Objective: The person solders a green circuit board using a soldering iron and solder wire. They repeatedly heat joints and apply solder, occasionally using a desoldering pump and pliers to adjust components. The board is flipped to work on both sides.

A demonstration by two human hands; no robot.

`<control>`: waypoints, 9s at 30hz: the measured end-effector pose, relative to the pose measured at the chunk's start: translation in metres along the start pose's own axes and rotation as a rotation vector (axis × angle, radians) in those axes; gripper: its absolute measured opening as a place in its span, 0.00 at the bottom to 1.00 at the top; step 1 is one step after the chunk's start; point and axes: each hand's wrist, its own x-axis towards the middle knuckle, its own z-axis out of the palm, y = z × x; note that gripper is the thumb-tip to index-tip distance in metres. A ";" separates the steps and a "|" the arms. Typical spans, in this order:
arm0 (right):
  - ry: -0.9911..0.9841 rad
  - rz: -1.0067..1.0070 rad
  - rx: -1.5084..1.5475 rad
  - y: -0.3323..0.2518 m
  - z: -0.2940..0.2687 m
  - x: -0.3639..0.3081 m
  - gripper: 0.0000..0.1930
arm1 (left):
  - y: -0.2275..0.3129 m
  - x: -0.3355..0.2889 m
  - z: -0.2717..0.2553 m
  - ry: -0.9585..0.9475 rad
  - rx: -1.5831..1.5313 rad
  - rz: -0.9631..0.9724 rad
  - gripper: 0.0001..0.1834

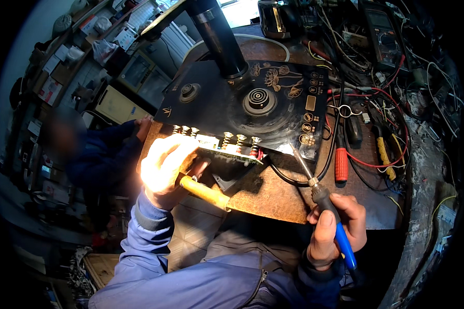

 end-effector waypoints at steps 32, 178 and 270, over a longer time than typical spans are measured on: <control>0.149 0.060 0.141 -0.006 0.018 0.003 0.14 | -0.031 0.017 0.010 -0.211 -0.348 -0.075 0.39; -0.136 0.244 0.022 -0.019 0.014 0.011 0.08 | -0.058 0.002 0.016 -0.109 -0.746 -0.099 0.32; -0.150 0.240 -0.008 -0.018 0.012 0.010 0.09 | 0.044 -0.033 0.070 0.664 -0.788 0.019 0.19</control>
